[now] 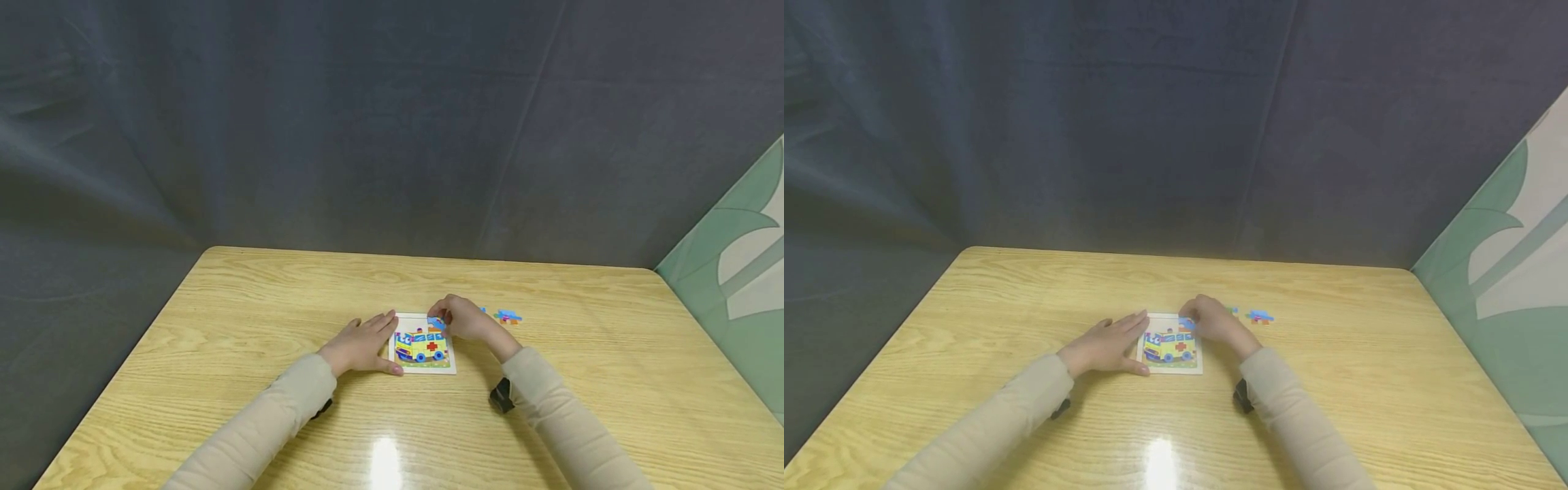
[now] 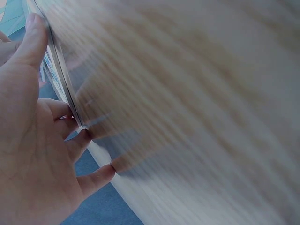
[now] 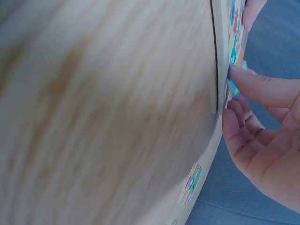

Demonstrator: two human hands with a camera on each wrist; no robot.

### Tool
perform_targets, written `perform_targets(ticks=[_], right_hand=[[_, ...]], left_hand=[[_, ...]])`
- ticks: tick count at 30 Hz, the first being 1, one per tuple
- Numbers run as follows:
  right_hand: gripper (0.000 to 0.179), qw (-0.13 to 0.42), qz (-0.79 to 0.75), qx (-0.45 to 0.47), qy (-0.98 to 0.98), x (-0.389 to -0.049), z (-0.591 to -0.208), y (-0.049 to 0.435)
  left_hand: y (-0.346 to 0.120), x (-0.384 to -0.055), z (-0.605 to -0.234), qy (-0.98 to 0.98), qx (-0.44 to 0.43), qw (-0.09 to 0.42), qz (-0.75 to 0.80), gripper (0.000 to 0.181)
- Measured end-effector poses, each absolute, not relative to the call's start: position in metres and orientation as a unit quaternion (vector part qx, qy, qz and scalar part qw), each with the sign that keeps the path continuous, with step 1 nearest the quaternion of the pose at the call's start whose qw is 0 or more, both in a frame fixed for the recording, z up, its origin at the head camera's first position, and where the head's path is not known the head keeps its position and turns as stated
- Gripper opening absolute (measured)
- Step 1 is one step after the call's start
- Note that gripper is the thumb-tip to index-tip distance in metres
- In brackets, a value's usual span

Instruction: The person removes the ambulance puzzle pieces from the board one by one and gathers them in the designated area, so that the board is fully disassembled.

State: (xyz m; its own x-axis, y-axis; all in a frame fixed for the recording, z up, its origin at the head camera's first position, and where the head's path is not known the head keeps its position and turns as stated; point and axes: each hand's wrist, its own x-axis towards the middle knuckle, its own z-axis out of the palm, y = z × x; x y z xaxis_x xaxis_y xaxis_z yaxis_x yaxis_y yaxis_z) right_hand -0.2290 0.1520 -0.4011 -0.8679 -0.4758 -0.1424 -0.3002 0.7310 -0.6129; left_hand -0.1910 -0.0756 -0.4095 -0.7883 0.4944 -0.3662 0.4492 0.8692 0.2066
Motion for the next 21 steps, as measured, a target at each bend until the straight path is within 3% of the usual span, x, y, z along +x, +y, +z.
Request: perform_targets(ticks=[21], right_hand=[[0.028, 0.146, -0.328, -0.226, 0.905, -0.2277, -0.3985, 0.1581]], left_hand=[[-0.0764, -0.1913, -0.4095, 0.944, 0.255, 0.206, 0.048, 0.098]])
